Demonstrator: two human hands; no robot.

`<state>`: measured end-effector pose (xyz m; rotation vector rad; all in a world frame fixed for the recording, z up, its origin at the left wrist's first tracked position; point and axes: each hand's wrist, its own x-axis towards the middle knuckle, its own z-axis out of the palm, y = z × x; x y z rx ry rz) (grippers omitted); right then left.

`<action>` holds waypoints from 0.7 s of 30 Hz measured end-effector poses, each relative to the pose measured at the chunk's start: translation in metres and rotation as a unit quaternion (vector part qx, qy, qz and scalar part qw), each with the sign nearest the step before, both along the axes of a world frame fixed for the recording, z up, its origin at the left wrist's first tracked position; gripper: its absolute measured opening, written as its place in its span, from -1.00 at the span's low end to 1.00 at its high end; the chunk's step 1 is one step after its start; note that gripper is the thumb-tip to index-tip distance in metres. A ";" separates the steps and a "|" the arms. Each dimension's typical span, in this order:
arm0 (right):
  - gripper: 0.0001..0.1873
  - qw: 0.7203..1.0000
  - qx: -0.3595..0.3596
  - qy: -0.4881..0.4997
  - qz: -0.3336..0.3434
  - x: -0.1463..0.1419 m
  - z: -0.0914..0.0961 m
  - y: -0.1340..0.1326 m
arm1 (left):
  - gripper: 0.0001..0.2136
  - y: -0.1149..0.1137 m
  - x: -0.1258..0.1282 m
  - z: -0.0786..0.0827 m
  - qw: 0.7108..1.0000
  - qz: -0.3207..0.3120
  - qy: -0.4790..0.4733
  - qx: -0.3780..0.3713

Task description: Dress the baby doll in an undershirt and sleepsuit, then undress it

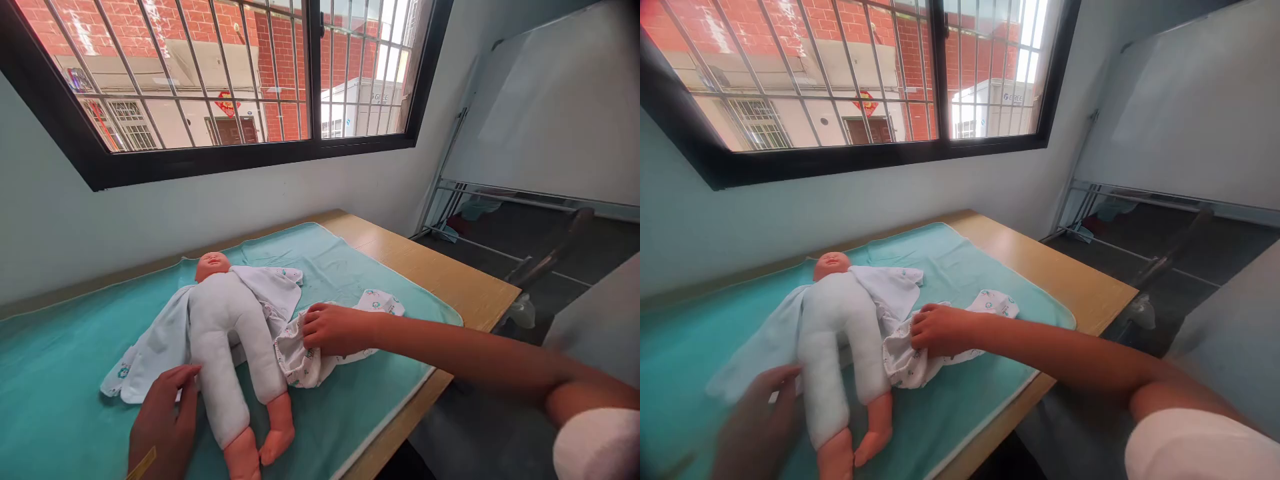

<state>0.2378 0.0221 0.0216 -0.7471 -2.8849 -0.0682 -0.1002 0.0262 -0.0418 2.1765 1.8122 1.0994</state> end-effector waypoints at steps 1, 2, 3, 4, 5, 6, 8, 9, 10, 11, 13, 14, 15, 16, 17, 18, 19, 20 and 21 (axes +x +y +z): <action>-0.88 1.000 -0.020 -0.018 0.009 -0.005 0.006 0.009 | -0.77 -0.003 0.005 0.005 1.000 -0.007 -0.001 0.018; -0.89 0.999 -0.045 -0.026 0.009 -0.008 0.016 0.016 | -0.76 -0.007 0.013 0.013 0.999 -0.018 -0.005 0.034; -0.89 0.997 -0.068 -0.024 0.004 -0.012 0.029 0.021 | -0.74 -0.012 0.022 0.022 0.998 -0.031 -0.015 0.046; -0.89 0.996 -0.087 -0.009 -0.007 -0.015 0.044 0.023 | -0.72 -0.016 0.034 0.035 0.997 -0.049 -0.028 0.050; -0.89 0.995 -0.100 0.014 -0.021 -0.019 0.062 0.023 | -0.68 -0.021 0.048 0.049 0.996 -0.070 -0.043 0.044; -0.90 0.992 -0.108 0.045 -0.038 -0.024 0.080 0.021 | -0.62 -0.026 0.063 0.066 0.994 -0.088 -0.061 0.027; -0.88 0.983 -0.132 0.113 -0.066 -0.037 0.115 0.013 | -0.53 -0.034 0.090 0.103 0.989 -0.131 -0.068 -0.020; -0.86 0.975 -0.152 0.147 -0.071 -0.042 0.131 0.008 | -0.54 -0.036 0.101 0.121 0.989 -0.125 -0.070 -0.034; -0.83 0.965 -0.180 0.178 -0.067 -0.046 0.146 0.004 | -0.59 -0.037 0.107 0.138 0.990 -0.111 -0.079 -0.047; -0.78 0.954 -0.213 0.201 -0.058 -0.048 0.158 -0.001 | -0.66 -0.037 0.109 0.154 0.989 -0.104 -0.085 -0.054; -0.69 0.935 -0.285 0.209 -0.038 -0.045 0.176 -0.010 | -0.74 -0.035 0.099 0.179 0.988 -0.105 -0.096 -0.051; -0.65 0.928 -0.318 0.191 -0.036 -0.041 0.182 -0.015 | -0.76 -0.032 0.088 0.188 0.987 -0.114 -0.104 -0.042; -0.63 0.925 -0.345 0.156 -0.039 -0.035 0.187 -0.019 | -0.77 -0.030 0.075 0.197 0.984 -0.130 -0.118 -0.031; -0.61 0.926 -0.357 0.114 -0.045 -0.028 0.190 -0.022 | -0.78 -0.029 0.060 0.203 0.978 -0.153 -0.138 -0.022; -0.61 0.931 -0.354 0.075 -0.053 -0.022 0.192 -0.025 | -0.80 -0.029 0.046 0.209 0.970 -0.182 -0.164 -0.015; -0.63 0.940 -0.333 0.046 -0.059 -0.017 0.195 -0.027 | -0.81 -0.029 0.033 0.215 0.959 -0.211 -0.188 -0.018; -0.65 0.952 -0.298 0.031 -0.061 -0.015 0.198 -0.029 | -0.81 -0.032 0.022 0.220 0.949 -0.235 -0.205 -0.035; -0.68 0.966 -0.253 0.030 -0.053 -0.014 0.203 -0.030 | -0.81 -0.035 0.014 0.225 0.942 -0.250 -0.215 -0.061; -0.69 0.977 -0.206 0.043 -0.034 -0.016 0.208 -0.032 | -0.80 -0.040 0.009 0.231 0.936 -0.256 -0.220 -0.095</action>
